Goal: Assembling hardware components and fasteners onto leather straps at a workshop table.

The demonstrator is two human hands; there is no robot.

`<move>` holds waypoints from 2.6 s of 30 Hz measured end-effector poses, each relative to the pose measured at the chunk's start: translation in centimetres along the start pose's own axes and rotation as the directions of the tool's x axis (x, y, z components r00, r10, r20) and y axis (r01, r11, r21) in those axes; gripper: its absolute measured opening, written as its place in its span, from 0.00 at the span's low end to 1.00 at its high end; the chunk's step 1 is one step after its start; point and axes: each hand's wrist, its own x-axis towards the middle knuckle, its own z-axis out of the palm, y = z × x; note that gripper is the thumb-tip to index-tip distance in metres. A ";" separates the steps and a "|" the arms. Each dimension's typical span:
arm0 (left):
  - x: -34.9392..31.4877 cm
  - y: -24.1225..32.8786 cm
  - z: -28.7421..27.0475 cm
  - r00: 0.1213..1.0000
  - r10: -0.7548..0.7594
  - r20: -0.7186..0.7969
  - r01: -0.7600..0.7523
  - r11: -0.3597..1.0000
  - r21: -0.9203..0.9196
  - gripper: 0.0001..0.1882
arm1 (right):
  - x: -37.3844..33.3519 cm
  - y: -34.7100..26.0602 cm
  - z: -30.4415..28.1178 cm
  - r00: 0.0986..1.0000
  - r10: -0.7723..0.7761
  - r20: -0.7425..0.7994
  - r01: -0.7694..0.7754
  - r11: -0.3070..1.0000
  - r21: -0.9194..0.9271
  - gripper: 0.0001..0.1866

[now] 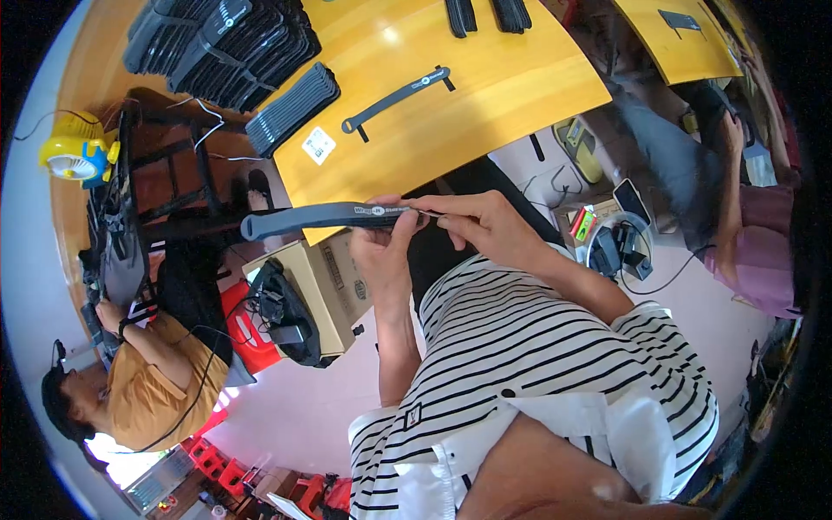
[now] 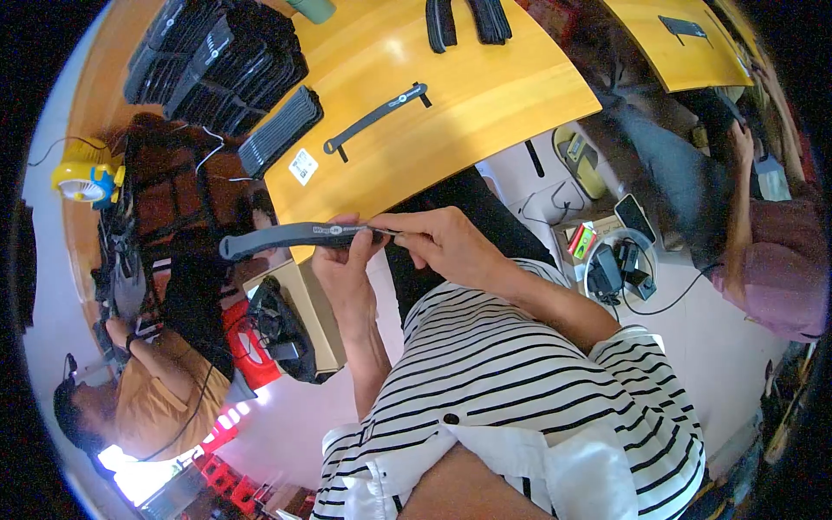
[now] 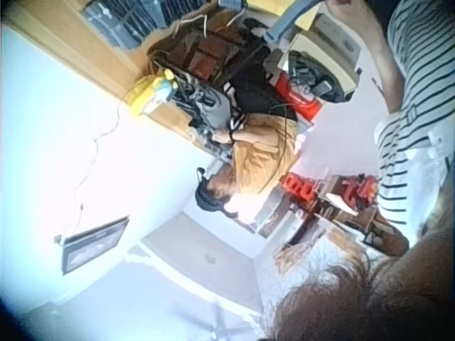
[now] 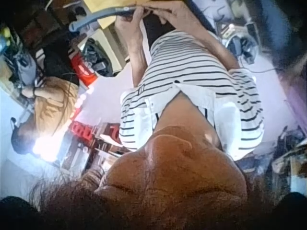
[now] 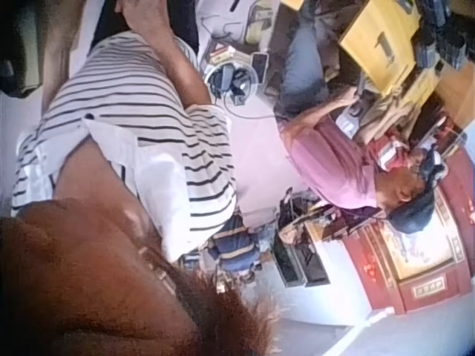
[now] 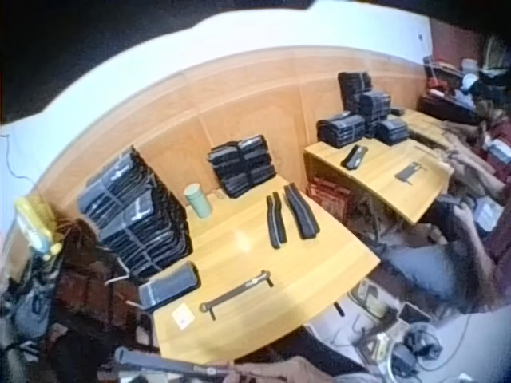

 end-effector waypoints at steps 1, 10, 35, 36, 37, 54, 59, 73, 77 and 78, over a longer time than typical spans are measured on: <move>0.1 0.0 0.1 1.000 -0.018 0.008 0.019 0.997 -0.076 0.13 | 0.0 -0.2 0.1 1.000 -0.001 0.002 0.001 1.000 0.003 0.20; 0.3 0.0 -0.9 0.989 -0.103 0.108 0.122 0.975 -0.184 0.11 | -0.4 -0.7 -0.2 0.993 -0.114 -0.034 0.102 0.960 -0.261 0.21; -0.4 -0.1 -0.1 0.979 -0.006 0.203 -0.018 0.993 0.117 0.13 | -1.4 0.3 -0.7 0.986 0.136 0.099 -0.155 0.966 0.207 0.21; -0.4 -0.3 -0.1 0.979 -0.006 0.203 -0.018 0.993 0.117 0.13 | -1.3 0.5 -0.6 0.997 0.058 0.043 -0.062 0.991 0.119 0.20; -0.3 -0.6 -0.2 0.979 0.028 0.200 -0.059 0.987 0.148 0.13 | -1.4 0.5 -0.4 0.997 0.058 0.042 -0.062 0.991 0.117 0.20; -0.2 -0.7 0.2 0.987 0.141 0.074 -0.153 0.969 0.192 0.13 | -0.3 1.5 1.3 0.993 -0.027 -0.114 0.040 0.993 0.113 0.17; 0.4 -0.8 0.1 1.000 -0.001 0.012 0.001 0.999 0.043 0.12 | -0.2 0.9 1.0 0.958 -0.250 -0.139 0.179 0.903 -0.391 0.18; 0.0 -0.5 0.5 0.979 0.198 0.056 -0.205 0.958 0.200 0.09 | 0.2 1.7 1.0 0.992 0.076 -0.102 -0.052 0.974 0.221 0.16; 0.9 0.5 -0.8 0.977 -0.085 0.195 0.109 0.987 -0.115 0.08 | 0.4 0.3 -1.2 0.996 -0.055 -0.065 0.049 0.995 -0.081 0.15; 1.1 0.6 -1.1 0.937 -0.177 0.301 0.252 0.940 -0.230 0.08 | 0.4 0.1 -1.5 0.996 -0.085 -0.026 0.079 0.980 -0.185 0.14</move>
